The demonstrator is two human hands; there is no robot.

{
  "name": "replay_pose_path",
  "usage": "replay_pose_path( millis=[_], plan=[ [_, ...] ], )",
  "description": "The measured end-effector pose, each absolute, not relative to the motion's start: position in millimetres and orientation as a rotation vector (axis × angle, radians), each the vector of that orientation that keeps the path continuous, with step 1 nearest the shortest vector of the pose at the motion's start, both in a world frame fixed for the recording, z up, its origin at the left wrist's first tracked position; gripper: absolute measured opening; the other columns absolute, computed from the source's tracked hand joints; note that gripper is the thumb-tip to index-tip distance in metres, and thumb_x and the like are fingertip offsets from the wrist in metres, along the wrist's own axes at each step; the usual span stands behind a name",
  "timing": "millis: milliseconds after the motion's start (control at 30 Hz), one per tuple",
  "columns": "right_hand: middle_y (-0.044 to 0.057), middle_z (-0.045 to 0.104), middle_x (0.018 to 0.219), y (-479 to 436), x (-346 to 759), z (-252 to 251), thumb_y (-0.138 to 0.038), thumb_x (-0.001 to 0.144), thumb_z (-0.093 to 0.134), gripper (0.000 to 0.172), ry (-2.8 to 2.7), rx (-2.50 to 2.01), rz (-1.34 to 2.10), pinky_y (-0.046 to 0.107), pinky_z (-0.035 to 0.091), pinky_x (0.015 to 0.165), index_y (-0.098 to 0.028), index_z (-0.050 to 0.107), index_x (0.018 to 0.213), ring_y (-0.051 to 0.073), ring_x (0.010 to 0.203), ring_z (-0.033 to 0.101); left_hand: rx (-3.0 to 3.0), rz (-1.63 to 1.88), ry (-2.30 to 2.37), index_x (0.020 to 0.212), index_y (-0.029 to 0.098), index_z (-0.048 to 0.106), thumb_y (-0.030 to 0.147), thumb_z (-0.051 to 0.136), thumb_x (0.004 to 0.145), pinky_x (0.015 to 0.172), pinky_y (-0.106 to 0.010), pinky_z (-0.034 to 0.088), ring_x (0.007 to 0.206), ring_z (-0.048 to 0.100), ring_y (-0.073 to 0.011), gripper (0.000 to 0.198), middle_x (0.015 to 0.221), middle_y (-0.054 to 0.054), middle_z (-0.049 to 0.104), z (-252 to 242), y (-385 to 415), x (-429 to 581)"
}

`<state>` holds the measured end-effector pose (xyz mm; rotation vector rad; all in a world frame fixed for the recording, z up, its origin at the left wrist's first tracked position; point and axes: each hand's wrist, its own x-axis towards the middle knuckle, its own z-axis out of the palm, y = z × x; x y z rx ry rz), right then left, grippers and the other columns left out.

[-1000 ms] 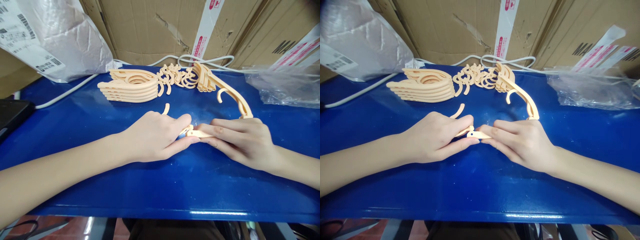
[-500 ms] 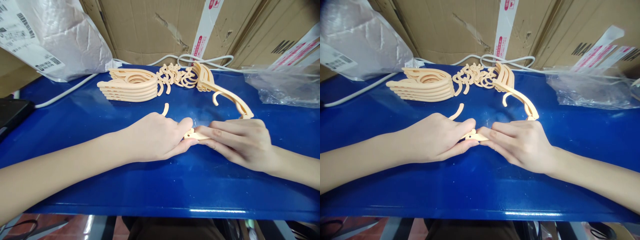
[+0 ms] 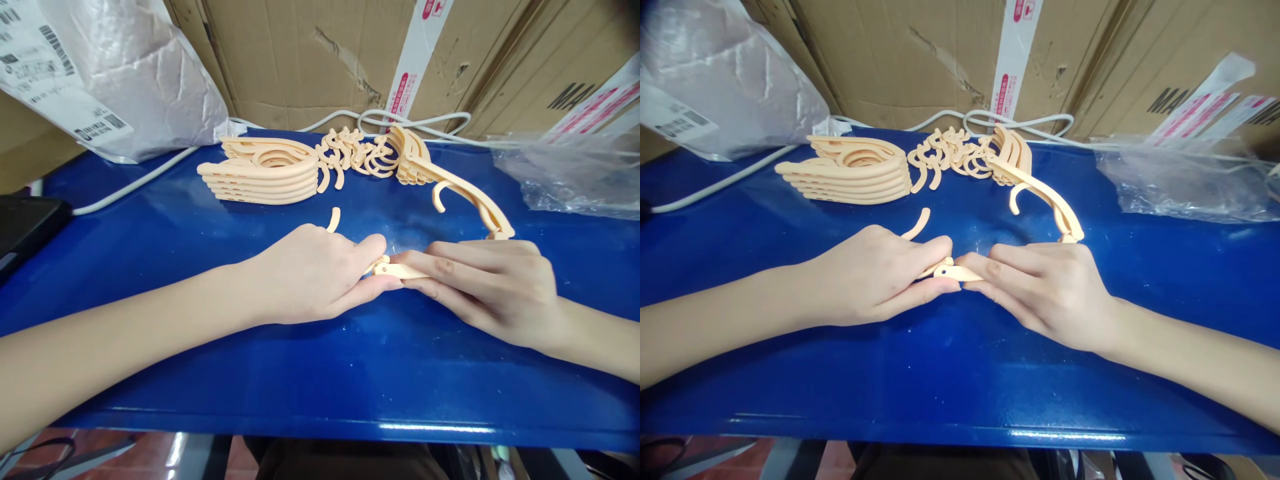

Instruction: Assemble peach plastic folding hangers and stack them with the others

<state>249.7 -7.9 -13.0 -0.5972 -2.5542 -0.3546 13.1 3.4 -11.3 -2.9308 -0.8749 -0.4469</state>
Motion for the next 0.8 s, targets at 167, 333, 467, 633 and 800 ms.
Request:
replay_pose_path(
  millis=[167,333,467,633,800],
  plan=[
    [0.001,0.069,0.076,-8,249,-12,-0.021,0.096,0.054,0.018,-2.545,-0.585,-0.392,0.022,0.046,0.050,-0.015,0.060,0.113,0.010,0.058,0.063,-3.034,-0.384,-0.920,0.083,0.018,0.049,0.042,0.033,0.102,0.044,-0.023,0.022,0.045,0.047,-0.0151,0.035,0.053,0.005,0.048,-7,2,13],
    [0.001,0.068,0.076,-9,249,-12,-0.021,0.096,0.054,0.019,-2.538,-0.608,-0.399,0.022,0.049,0.055,-0.014,0.061,0.113,0.010,0.061,0.064,-3.061,-0.252,-1.027,0.079,0.019,0.048,0.045,0.035,0.102,0.046,-0.024,0.023,0.046,0.048,-0.0144,0.037,0.055,0.004,0.050,0,3,14],
    [0.001,0.069,0.075,-9,247,-10,-0.020,0.097,0.052,0.017,-2.533,-0.594,-0.404,0.022,0.049,0.055,-0.014,0.061,0.110,0.011,0.061,0.065,-3.003,-0.199,-1.046,0.077,0.018,0.048,0.047,0.037,0.101,0.045,-0.024,0.021,0.044,0.048,-0.0144,0.039,0.053,0.004,0.050,0,3,16],
    [0.000,0.069,0.073,-9,248,-10,-0.019,0.097,0.053,0.017,-2.519,-0.579,-0.401,0.021,0.049,0.056,-0.015,0.060,0.111,0.010,0.062,0.066,-2.932,-0.258,-0.963,0.077,0.018,0.050,0.049,0.036,0.101,0.043,-0.024,0.021,0.043,0.051,-0.0149,0.042,0.052,0.003,0.052,-2,1,17],
    [0.000,0.070,0.075,-8,249,-11,-0.020,0.098,0.050,0.016,-2.527,-0.593,-0.375,0.020,0.049,0.054,-0.016,0.061,0.109,0.010,0.060,0.066,-2.858,-0.308,-0.905,0.077,0.017,0.051,0.048,0.034,0.101,0.041,-0.024,0.019,0.041,0.054,-0.0161,0.043,0.052,0.002,0.055,-6,2,16]
  ],
)
